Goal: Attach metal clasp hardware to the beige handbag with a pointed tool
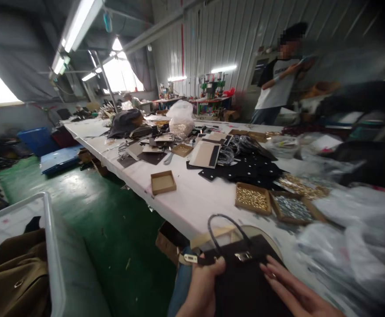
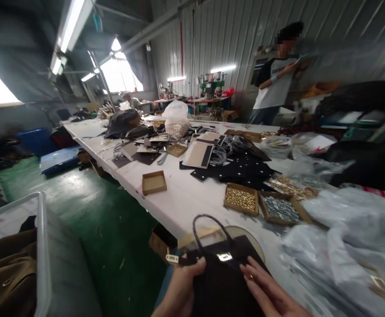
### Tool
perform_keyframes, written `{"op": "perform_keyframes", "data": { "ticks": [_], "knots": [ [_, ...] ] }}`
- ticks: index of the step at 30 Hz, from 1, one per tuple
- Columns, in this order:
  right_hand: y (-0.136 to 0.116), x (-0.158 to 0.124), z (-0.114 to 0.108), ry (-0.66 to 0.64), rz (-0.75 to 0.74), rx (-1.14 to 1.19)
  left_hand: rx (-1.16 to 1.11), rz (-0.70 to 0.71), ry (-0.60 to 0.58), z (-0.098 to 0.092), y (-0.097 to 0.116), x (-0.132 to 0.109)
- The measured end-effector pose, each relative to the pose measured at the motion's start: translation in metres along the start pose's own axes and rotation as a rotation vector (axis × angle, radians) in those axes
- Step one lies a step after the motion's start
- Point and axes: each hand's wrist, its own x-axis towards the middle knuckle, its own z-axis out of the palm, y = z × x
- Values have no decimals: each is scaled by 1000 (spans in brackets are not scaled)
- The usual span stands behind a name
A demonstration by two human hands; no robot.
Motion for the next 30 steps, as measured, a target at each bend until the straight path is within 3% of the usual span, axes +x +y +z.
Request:
{"op": "perform_keyframes", "data": {
  "ticks": [2,5,7,10,15,17,20,24,30],
  "knots": [
    [-7,-12,-9,-89,61,12,-24,-4,-27,-1,8,-10],
    [-12,-24,-16,-53,56,83,30,-2,-5,-6,15,-15],
    [-14,-29,-21,-64,26,15,40,4,-7,-9,17,-15],
    [-23,-37,-22,-186,-76,-166,46,-21,-15,-10,16,-17],
    [-46,-54,8,-428,-357,-436,89,-51,0,-5,16,-22],
    [-50,-57,24,-416,-452,-461,103,-31,7,-4,19,-25],
    [-50,-51,36,-269,-528,-421,127,14,14,-7,24,-28],
    [-46,-22,28,-11,-468,-391,152,29,25,-15,29,-30],
    [-45,23,5,-97,-133,-404,216,81,21,-17,25,-29]
  ]
}}
